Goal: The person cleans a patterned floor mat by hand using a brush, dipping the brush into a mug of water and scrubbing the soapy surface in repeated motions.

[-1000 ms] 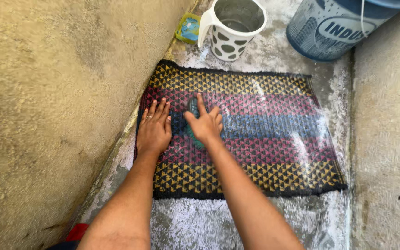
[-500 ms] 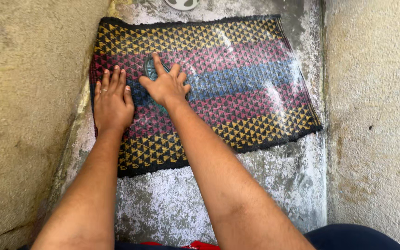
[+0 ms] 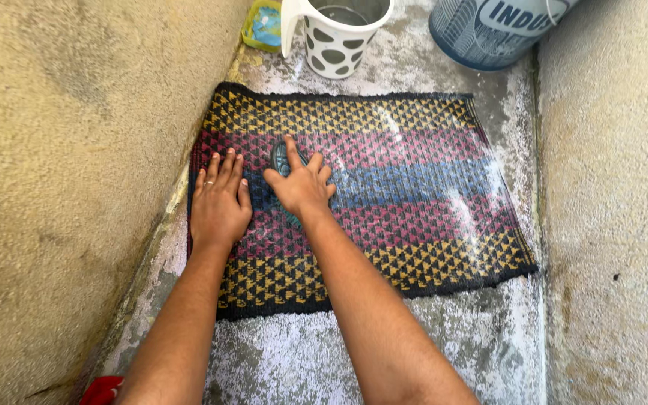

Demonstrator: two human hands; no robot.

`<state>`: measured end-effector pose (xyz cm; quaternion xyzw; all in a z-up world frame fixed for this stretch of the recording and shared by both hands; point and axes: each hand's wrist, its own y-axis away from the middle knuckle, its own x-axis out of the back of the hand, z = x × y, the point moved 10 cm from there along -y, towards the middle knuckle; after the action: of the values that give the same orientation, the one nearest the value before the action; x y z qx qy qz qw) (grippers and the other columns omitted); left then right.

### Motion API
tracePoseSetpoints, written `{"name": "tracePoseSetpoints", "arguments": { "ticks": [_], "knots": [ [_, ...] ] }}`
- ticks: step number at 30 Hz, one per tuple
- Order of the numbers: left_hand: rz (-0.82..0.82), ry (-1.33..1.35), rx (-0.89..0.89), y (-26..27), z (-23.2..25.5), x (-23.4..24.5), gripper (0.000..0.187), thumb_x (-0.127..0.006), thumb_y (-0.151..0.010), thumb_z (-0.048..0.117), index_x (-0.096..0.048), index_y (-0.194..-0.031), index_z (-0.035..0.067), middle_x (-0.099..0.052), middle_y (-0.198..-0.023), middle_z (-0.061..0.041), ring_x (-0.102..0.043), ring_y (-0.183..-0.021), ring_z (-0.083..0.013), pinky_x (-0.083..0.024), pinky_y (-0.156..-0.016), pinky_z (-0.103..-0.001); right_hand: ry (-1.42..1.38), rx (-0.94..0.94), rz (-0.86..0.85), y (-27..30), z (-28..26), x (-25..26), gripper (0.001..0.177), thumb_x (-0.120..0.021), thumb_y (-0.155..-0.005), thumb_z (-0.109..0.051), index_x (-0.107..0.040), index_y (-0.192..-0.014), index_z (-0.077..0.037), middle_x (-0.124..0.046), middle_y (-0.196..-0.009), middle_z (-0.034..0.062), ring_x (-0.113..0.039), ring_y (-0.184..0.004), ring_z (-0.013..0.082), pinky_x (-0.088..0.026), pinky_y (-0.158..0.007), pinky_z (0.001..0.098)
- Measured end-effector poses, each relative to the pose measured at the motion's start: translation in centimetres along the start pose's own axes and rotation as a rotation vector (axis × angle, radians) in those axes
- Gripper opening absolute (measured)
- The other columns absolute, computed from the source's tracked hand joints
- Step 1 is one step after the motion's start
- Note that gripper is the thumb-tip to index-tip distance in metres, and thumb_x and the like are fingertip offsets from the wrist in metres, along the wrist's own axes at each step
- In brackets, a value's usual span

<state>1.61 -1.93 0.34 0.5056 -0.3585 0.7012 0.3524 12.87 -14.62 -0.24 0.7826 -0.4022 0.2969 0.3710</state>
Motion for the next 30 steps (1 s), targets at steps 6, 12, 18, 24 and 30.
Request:
{"name": "tracePoseSetpoints", "arguments": {
  "ticks": [6,12,18,24,30],
  "knots": [
    [0.013,-0.026,0.007,0.2,0.2,0.7,0.054,-0.038,-0.102,0.031,-0.042,-0.153,0.016,-0.033,-0.164,0.001,-0.026,-0.152,-0.0207,-0.018,-0.124,-0.040,0.017,0.019,0.016,0.2,-0.3,0.1,0.090,-0.062,-0.079,-0.059,-0.021,-0.159,-0.049,-0.029,-0.154,0.0198,-0.030,-0.140,0.0432,-0.026,-0.110,0.0614],
    [0.014,-0.025,0.012,0.1,0.3,0.7,0.054,-0.039,-0.100,0.031,-0.043,-0.152,0.017,-0.034,-0.162,0.001,-0.026,-0.151,-0.0207,-0.018,-0.124,-0.040,0.031,0.008,-0.005,0.3,-0.1,0.0,0.090,-0.060,-0.079,-0.058,-0.020,-0.159,-0.049,-0.033,-0.150,0.0177,-0.035,-0.135,0.0405,-0.028,-0.109,0.0581],
    [-0.008,-0.035,0.025,0.2,0.0,0.5,0.054,-0.038,-0.101,0.032,-0.041,-0.153,0.018,-0.033,-0.163,0.002,-0.025,-0.152,-0.0192,-0.017,-0.124,-0.039,0.040,0.009,-0.001,0.4,-0.2,-0.1,0.088,-0.059,-0.080,-0.058,-0.022,-0.159,-0.049,-0.033,-0.150,0.0177,-0.035,-0.135,0.0399,-0.029,-0.109,0.0571],
    [-0.032,-0.033,0.037,-0.2,0.1,0.7,0.054,-0.035,-0.101,0.034,-0.039,-0.154,0.021,-0.031,-0.164,0.004,-0.022,-0.152,-0.0174,-0.015,-0.124,-0.037,0.026,0.033,0.045,0.3,0.3,0.6,0.089,-0.062,-0.079,-0.060,-0.024,-0.159,-0.048,-0.032,-0.148,0.0190,-0.033,-0.136,0.0401,-0.028,-0.110,0.0557],
    [-0.071,-0.061,0.057,0.2,-0.5,-0.4,0.055,-0.031,-0.101,0.035,-0.037,-0.154,0.024,-0.027,-0.164,0.007,-0.020,-0.152,-0.0152,-0.013,-0.125,-0.035,0.063,-0.152,0.085,-1.5,9.6,5.1,0.084,-0.054,-0.088,-0.067,-0.017,-0.161,-0.050,-0.030,-0.148,0.0228,-0.039,-0.129,0.0415,-0.038,-0.107,0.0537]
  ]
}}
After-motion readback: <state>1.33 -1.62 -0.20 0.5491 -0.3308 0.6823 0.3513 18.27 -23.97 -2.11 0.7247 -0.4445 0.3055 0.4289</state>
